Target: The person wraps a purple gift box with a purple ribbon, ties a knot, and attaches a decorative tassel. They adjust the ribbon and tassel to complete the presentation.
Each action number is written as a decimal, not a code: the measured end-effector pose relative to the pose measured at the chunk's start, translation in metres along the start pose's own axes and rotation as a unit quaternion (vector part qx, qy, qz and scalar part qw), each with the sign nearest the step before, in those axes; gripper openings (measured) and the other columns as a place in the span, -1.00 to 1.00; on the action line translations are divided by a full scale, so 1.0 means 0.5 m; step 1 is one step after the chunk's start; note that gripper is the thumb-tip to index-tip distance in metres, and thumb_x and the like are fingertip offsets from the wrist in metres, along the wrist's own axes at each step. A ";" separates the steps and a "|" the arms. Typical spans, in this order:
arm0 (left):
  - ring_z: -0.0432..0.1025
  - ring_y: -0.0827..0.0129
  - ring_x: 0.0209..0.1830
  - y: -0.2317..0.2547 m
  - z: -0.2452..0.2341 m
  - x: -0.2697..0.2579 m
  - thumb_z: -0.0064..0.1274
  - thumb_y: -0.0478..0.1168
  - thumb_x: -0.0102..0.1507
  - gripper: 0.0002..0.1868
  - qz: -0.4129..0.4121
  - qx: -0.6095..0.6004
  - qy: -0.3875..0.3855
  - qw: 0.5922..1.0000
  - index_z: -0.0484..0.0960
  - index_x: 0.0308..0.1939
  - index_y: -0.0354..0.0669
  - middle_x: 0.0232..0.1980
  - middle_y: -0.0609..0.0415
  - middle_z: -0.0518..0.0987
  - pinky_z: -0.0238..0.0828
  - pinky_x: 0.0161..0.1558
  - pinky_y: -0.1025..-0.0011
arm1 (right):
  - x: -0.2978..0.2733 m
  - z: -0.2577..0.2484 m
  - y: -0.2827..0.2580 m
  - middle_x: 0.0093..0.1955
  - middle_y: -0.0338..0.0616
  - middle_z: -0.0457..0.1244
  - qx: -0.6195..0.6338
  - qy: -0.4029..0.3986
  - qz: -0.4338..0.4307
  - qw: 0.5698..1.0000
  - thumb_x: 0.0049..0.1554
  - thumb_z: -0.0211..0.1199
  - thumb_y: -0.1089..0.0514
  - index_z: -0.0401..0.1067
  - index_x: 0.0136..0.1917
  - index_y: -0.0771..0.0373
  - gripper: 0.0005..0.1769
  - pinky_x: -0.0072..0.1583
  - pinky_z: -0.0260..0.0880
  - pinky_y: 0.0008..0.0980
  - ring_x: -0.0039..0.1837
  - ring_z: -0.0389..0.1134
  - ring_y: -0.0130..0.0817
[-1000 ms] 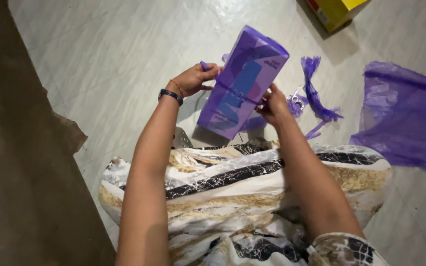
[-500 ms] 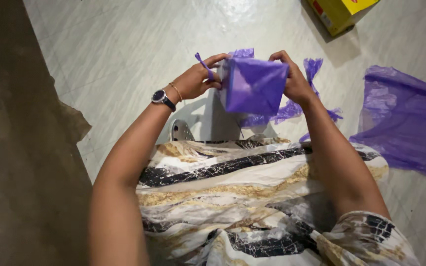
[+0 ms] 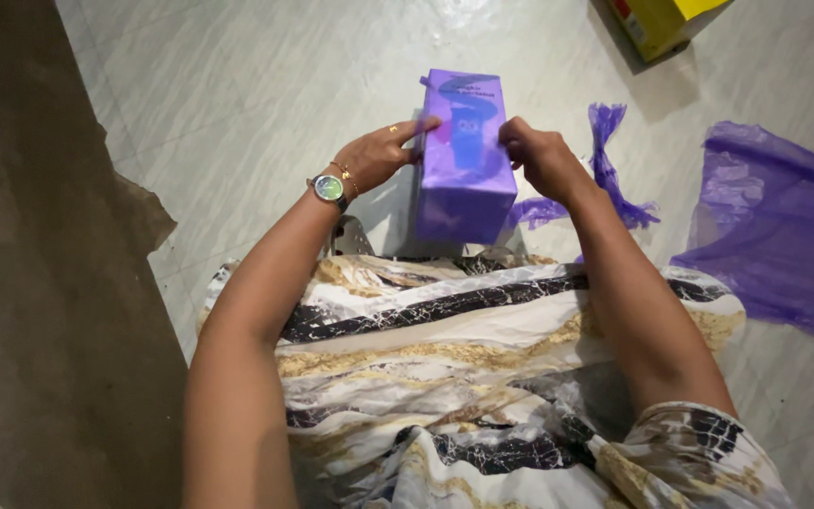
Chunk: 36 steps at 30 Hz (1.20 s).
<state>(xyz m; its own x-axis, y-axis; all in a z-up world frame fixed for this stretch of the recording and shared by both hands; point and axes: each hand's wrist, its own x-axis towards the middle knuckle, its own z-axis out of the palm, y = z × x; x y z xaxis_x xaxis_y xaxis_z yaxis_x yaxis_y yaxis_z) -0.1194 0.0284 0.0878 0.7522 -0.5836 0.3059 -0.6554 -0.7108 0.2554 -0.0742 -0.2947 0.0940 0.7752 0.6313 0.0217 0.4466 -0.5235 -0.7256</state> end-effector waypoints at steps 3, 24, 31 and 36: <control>0.53 0.18 0.16 0.006 0.013 -0.003 0.06 -0.24 0.35 -0.62 -0.018 -0.022 -0.014 0.999 0.63 0.25 -0.11 0.44 0.20 0.40 0.53 0.09 0.33 | 0.001 0.003 -0.006 0.02 0.04 0.40 -0.046 -0.004 -0.080 0.996 0.15 -0.03 0.51 0.30 0.16 0.26 -0.64 -0.05 0.46 -0.27 0.00 0.45 -0.19; 0.53 0.09 0.12 0.025 0.106 -0.023 0.05 -0.38 0.08 -0.47 -0.264 -0.308 0.053 0.913 0.43 0.16 -0.27 0.12 -0.11 0.55 0.49 0.13 0.27 | -0.021 0.023 0.027 -0.06 0.02 0.40 -0.018 -0.003 0.048 0.999 0.24 0.03 0.31 0.44 0.15 0.24 -0.75 -0.06 0.40 -0.19 -0.07 0.41 -0.14; 0.57 0.04 -0.07 -0.032 0.173 -0.048 0.21 -0.25 0.13 -0.61 -0.359 -0.188 -0.090 0.910 0.64 0.03 -0.29 -0.09 -0.24 0.67 0.47 0.05 0.25 | -0.012 0.029 0.051 -0.20 0.01 0.39 -0.020 0.094 0.022 0.995 0.24 0.24 0.30 0.47 0.05 0.30 -0.90 -0.13 0.39 -0.28 -0.19 0.41 -0.26; 0.63 0.36 -0.43 -0.071 0.170 -0.055 0.11 -0.29 0.24 -0.85 -0.432 -0.271 0.019 0.860 0.76 -0.26 -0.29 -0.37 -0.07 0.72 0.58 -0.28 0.41 | -0.005 0.035 0.093 -0.25 0.01 0.39 -0.002 0.183 0.045 0.982 0.19 0.30 0.32 0.55 -0.03 0.33 -0.93 -0.16 0.40 -0.31 -0.23 0.43 -0.30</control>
<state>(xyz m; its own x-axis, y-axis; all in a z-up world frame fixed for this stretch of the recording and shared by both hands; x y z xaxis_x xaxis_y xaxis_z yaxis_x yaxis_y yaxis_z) -0.1107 0.0365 -0.0075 0.9783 0.0913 -0.1858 0.2039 -0.5791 0.7893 -0.0631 -0.3108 0.0483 0.9197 0.3351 0.2046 0.3708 -0.5701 -0.7331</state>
